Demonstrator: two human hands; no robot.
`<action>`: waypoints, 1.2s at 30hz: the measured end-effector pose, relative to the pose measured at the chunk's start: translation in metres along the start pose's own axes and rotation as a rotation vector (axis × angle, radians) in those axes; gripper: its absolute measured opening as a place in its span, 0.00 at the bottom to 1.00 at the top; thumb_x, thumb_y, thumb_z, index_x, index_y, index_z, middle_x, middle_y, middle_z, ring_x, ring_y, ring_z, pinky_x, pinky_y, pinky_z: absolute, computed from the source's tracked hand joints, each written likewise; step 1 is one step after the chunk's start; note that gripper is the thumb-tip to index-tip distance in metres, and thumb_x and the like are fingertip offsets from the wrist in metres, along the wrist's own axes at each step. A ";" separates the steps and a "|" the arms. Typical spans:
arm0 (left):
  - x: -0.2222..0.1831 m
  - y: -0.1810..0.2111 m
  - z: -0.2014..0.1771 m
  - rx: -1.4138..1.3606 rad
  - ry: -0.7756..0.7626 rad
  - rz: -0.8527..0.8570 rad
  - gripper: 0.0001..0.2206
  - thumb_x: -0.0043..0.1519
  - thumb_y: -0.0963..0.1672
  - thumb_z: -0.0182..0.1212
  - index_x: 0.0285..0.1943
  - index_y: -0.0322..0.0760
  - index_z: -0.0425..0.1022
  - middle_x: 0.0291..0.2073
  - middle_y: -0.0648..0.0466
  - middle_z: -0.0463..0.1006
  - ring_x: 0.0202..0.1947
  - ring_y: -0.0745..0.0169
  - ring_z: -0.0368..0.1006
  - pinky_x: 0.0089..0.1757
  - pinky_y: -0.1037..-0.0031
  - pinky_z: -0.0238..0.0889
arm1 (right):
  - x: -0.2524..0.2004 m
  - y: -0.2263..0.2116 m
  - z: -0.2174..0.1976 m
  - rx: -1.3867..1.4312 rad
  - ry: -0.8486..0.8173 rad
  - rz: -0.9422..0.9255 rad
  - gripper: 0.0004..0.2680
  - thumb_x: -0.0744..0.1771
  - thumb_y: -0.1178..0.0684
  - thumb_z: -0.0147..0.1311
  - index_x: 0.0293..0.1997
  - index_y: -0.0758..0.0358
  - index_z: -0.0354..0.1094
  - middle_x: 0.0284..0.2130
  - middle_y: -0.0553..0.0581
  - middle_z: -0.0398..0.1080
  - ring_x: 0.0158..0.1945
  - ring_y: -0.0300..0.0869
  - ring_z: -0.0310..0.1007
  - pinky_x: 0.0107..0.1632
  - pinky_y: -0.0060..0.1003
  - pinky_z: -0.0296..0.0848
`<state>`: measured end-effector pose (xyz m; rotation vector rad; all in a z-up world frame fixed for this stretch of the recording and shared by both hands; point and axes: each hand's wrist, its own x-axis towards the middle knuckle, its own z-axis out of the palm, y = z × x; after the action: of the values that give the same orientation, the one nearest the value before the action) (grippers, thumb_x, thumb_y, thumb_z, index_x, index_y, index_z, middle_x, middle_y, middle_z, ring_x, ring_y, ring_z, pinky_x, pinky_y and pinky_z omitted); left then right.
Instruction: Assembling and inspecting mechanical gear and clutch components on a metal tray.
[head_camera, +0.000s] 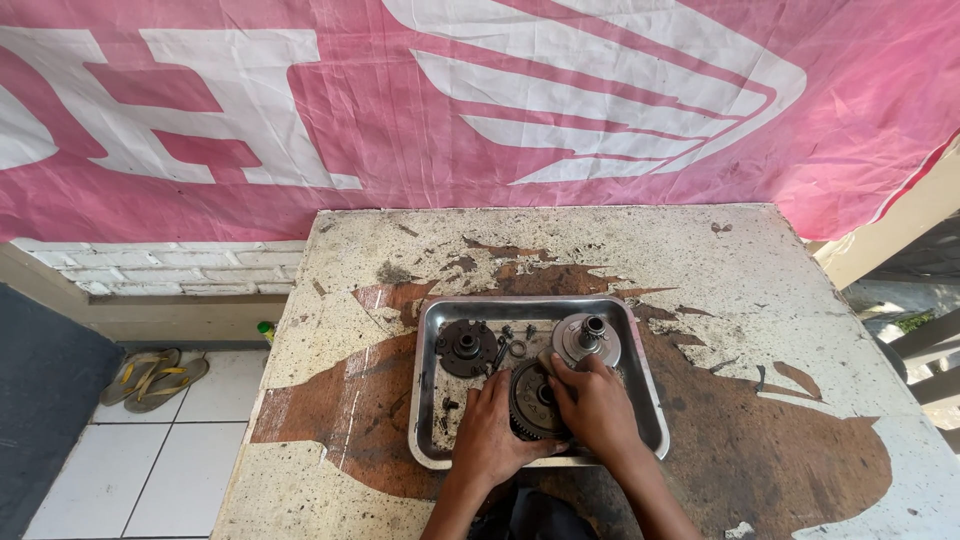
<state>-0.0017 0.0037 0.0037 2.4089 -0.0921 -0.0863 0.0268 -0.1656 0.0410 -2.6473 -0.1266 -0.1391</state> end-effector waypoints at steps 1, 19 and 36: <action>0.000 -0.001 0.001 0.000 0.000 0.001 0.62 0.36 0.64 0.81 0.73 0.26 0.54 0.67 0.41 0.65 0.60 0.38 0.66 0.52 0.46 0.69 | -0.004 0.000 -0.003 0.000 0.001 0.000 0.12 0.66 0.47 0.59 0.54 0.50 0.78 0.38 0.56 0.73 0.33 0.48 0.76 0.46 0.44 0.76; 0.000 0.001 0.000 0.024 0.011 0.003 0.62 0.38 0.65 0.79 0.73 0.25 0.54 0.64 0.39 0.67 0.57 0.38 0.68 0.47 0.46 0.73 | 0.001 -0.006 -0.011 0.032 -0.006 0.036 0.12 0.66 0.46 0.59 0.54 0.51 0.78 0.44 0.59 0.74 0.38 0.51 0.79 0.44 0.46 0.77; -0.001 0.000 0.000 -0.001 0.016 0.018 0.61 0.37 0.64 0.80 0.72 0.24 0.55 0.64 0.39 0.68 0.57 0.39 0.68 0.49 0.47 0.71 | 0.005 -0.006 -0.007 -0.028 -0.060 0.044 0.13 0.66 0.45 0.58 0.57 0.47 0.76 0.36 0.56 0.73 0.28 0.47 0.77 0.38 0.44 0.76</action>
<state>-0.0028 0.0044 0.0036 2.4074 -0.1058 -0.0586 0.0301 -0.1634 0.0506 -2.6806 -0.0868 -0.0468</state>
